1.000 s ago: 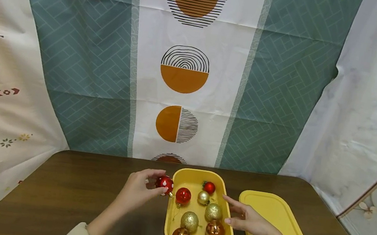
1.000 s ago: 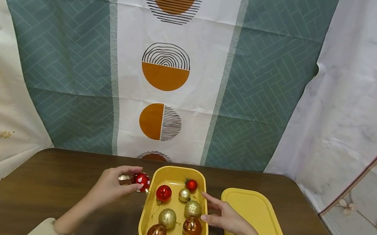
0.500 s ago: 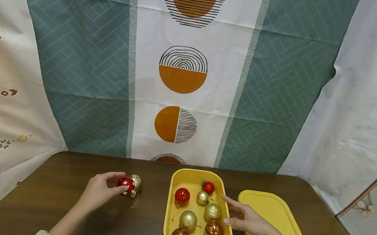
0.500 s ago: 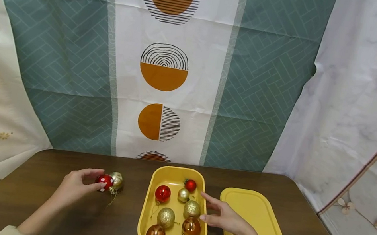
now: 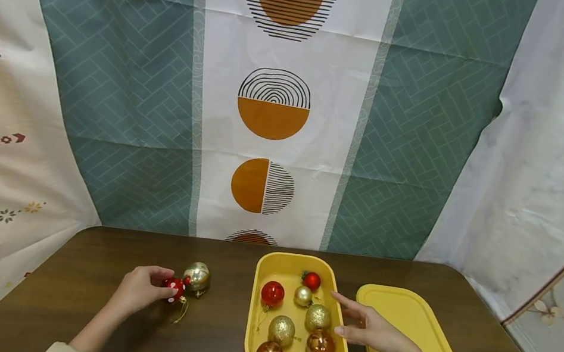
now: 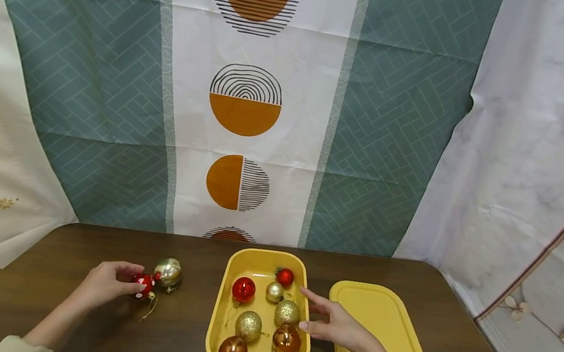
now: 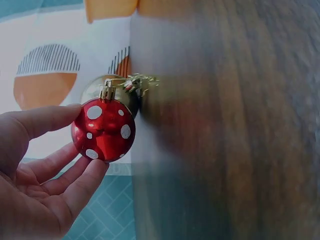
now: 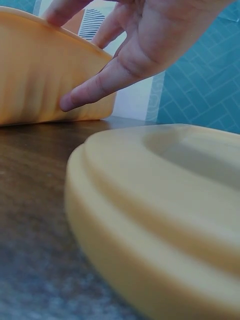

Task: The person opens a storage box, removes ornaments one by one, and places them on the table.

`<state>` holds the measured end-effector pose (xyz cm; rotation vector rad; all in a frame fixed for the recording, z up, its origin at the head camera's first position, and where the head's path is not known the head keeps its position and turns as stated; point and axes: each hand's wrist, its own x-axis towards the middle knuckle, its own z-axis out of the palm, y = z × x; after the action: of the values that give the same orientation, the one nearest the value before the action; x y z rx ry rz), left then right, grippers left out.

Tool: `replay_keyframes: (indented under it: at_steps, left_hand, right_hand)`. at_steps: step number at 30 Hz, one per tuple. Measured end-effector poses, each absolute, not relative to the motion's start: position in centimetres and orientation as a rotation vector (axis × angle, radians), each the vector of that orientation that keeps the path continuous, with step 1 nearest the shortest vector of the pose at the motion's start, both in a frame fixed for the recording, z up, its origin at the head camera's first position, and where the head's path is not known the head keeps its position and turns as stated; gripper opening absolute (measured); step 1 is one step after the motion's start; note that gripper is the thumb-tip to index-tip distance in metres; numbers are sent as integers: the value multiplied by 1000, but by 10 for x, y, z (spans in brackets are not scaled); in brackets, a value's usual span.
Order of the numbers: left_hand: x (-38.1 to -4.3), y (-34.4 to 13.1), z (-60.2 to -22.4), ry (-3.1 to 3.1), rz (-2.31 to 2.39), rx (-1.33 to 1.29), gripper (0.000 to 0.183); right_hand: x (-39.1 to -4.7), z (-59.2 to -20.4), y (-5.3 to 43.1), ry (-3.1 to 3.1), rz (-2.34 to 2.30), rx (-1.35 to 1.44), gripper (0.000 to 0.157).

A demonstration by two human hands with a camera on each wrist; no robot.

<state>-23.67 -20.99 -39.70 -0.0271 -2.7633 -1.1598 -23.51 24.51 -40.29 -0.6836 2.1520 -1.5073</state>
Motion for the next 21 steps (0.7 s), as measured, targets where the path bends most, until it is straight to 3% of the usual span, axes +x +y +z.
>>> replay_keyframes:
  at_steps: [21]
  left_hand:
    - [-244, -201, -402, -2811, -1109, -31, 39]
  right_hand:
    - [-236, -404, 246, 2136, -1518, -697, 67]
